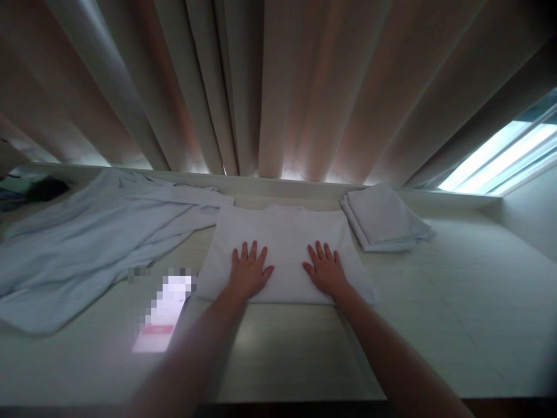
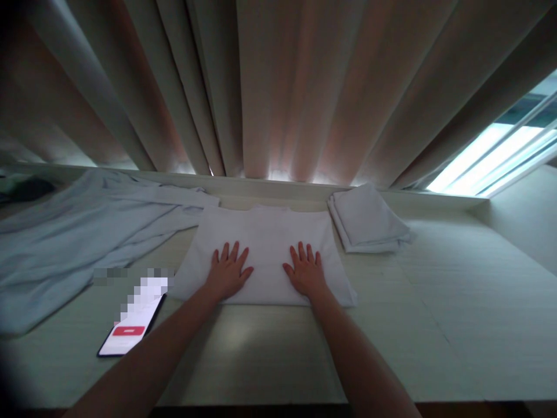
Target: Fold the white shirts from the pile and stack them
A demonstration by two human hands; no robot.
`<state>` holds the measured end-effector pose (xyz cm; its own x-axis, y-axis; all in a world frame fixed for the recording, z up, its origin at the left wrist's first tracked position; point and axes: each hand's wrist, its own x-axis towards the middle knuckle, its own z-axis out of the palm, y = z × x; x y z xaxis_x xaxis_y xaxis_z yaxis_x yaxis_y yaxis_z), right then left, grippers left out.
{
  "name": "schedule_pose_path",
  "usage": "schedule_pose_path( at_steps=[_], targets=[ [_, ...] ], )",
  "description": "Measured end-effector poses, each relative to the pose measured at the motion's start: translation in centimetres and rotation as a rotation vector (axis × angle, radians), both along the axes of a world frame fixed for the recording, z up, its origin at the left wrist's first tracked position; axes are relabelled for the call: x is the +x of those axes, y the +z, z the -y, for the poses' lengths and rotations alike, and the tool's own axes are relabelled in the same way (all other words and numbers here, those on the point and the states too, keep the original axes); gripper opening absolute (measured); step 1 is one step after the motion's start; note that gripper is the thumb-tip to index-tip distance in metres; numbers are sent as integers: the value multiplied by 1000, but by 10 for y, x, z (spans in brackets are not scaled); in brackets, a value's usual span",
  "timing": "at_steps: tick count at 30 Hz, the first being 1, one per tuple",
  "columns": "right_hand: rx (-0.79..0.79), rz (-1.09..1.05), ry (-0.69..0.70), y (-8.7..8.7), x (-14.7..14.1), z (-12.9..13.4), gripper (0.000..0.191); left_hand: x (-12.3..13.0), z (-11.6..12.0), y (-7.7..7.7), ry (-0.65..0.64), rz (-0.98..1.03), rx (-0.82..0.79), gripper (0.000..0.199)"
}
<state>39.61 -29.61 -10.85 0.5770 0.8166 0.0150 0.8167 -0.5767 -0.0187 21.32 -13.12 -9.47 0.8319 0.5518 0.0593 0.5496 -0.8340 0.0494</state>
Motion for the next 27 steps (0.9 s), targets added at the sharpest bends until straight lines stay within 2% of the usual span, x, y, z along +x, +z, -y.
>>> schedule_pose_path(
  at_steps=[5,10,17,22,27],
  targets=[
    [-39,-39,-3,7,1,2,63,-2,-3,5,-2,-38,-38,63],
    [-55,-59,5,16,-3,20,62,-24,-5,12,23,-46,-5,62],
    [-31,-47,57,14,-32,45,61,-46,24,13,12,-34,2,62],
    [1,-19,3,12,-44,56,62,-52,37,8,31,-8,29,60],
    [-11,-18,-1,13,-50,73,62,-64,52,11,25,-11,11,59]
  ],
)
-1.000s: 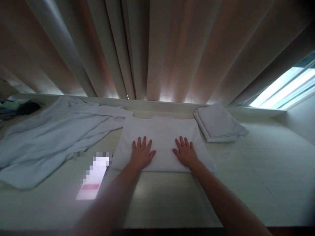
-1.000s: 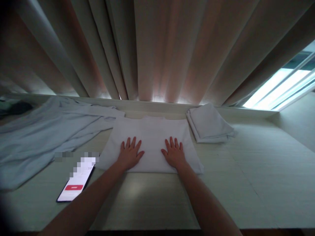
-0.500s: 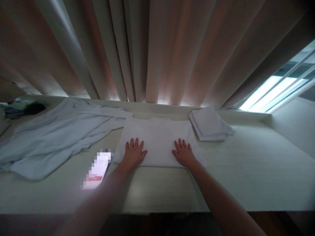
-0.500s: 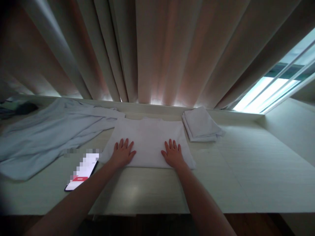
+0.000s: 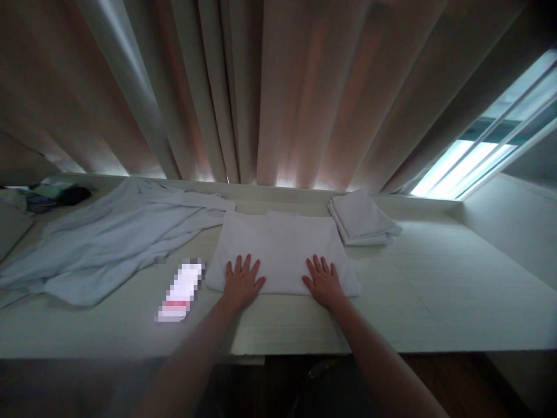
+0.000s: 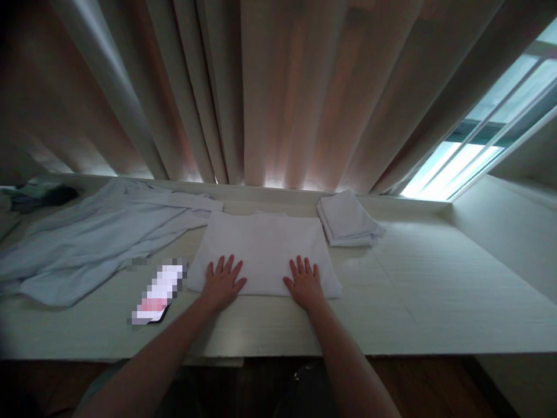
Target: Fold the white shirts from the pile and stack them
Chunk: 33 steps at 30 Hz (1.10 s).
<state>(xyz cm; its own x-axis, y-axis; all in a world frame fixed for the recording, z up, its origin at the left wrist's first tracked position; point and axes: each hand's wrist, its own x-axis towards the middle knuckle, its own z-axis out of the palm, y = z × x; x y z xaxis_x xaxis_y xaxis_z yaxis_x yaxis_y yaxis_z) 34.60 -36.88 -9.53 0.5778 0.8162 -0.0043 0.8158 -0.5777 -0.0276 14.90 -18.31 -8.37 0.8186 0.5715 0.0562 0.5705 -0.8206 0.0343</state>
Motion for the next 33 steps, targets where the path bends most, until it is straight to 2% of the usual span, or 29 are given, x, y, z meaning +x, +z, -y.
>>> schedule_pose_path(
  at_steps=[6,11,14,17,26,33],
  targets=[
    [-13,-8,15,5,-22,20,61,-13,36,8,34,-11,-22,60],
    [56,-24,175,11,-64,3,57,4,74,11,-104,21,-45,55],
    [60,-57,188,10,-77,-5,54,8,86,8,-104,37,-59,52],
    [54,-59,155,7,-72,1,57,-2,78,7,-80,31,-42,55],
    [22,5,-46,-5,-24,51,58,-53,19,11,64,-22,-4,60],
    [3,6,-171,-12,-7,73,67,-58,17,6,109,-9,1,62]
  ],
)
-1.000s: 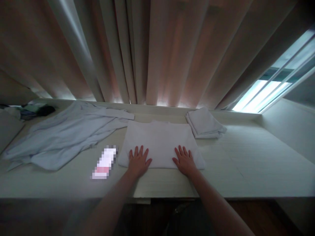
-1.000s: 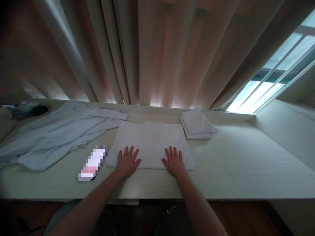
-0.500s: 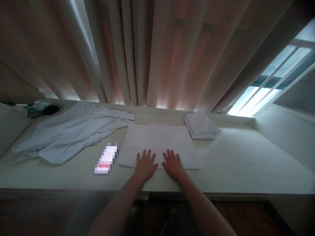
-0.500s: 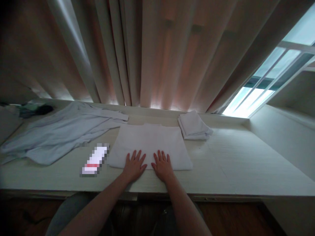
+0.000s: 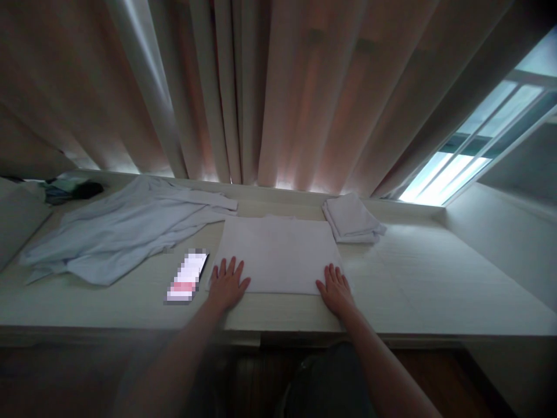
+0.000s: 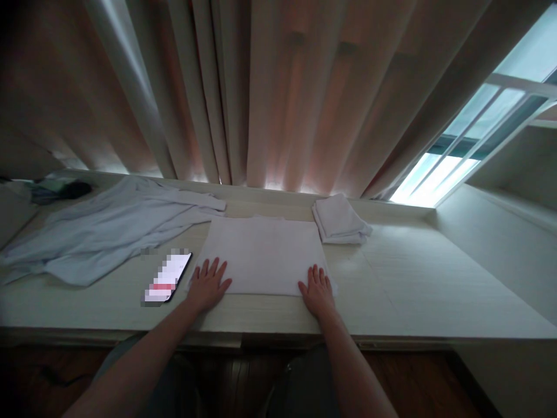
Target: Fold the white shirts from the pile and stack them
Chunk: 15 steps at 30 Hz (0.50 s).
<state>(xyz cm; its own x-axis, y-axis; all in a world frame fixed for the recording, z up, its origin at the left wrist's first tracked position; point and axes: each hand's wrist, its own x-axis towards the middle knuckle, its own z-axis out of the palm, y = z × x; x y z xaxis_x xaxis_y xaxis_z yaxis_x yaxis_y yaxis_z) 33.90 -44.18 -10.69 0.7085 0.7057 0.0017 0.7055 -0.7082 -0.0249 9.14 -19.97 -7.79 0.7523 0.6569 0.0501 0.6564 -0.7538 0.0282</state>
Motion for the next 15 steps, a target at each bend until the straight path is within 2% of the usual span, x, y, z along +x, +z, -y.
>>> schedule_pose_path(
  at_steps=[5,8,11,15],
  targets=[
    [-10,-5,-26,1,-2,9,69,-7,6,-4,-6,1,0,62],
    [-1,-18,0,9,-6,4,70,-6,8,-3,-18,1,-8,63],
    [34,-6,162,18,-19,-21,67,13,15,1,-97,36,14,61],
    [63,-33,427,23,-47,-68,62,51,35,0,-207,67,2,55]
  ],
)
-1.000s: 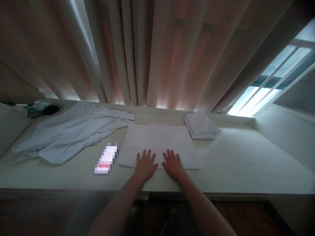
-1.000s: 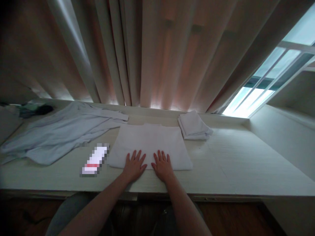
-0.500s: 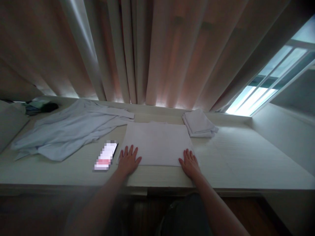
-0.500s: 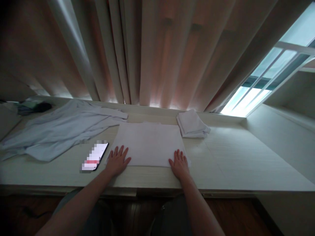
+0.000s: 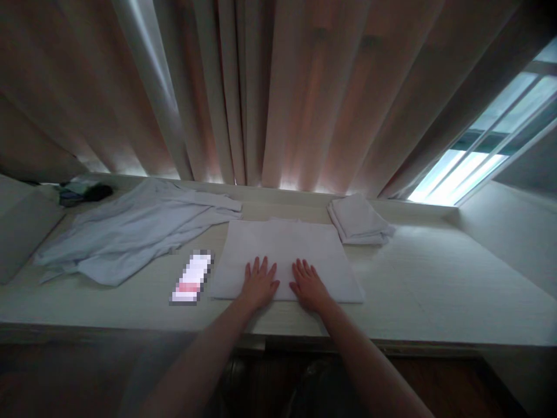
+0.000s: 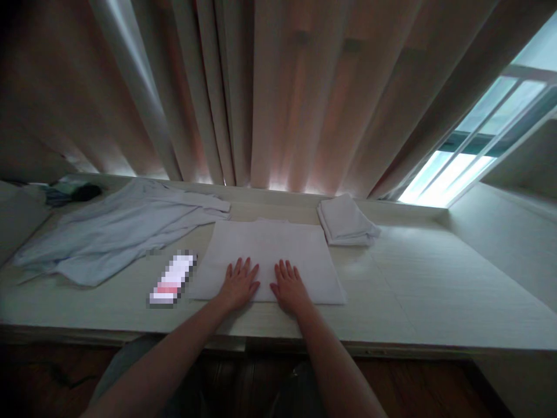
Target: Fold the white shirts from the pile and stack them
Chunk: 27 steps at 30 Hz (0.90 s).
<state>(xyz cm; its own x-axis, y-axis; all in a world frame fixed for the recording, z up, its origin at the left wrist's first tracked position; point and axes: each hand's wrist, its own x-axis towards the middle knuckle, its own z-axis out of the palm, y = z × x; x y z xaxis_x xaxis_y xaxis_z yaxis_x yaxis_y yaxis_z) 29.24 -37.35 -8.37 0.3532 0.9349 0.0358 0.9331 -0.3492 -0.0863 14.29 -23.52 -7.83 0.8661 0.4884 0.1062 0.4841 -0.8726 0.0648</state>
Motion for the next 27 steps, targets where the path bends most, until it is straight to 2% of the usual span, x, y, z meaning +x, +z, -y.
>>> schedule_pose_path(
  at_steps=[4,8,12,17,21,24,27],
  targets=[
    [8,-29,59,-6,-14,-24,59,16,12,-9,-56,10,-6,51],
    [7,-20,31,-13,-6,-20,60,8,3,-13,-78,29,-7,56],
    [-21,14,-86,-17,18,-3,61,-5,-16,-11,-38,12,1,61],
    [-52,60,-284,-23,53,36,63,-28,-44,-13,67,-12,39,62],
    [-66,70,-335,-25,65,56,63,-42,-59,-15,55,-31,41,63],
    [-84,64,-291,-20,66,44,63,-33,-62,-12,35,-35,34,64],
    [-45,74,-150,-9,59,7,61,-1,-56,-5,-8,-1,32,62]
  ],
)
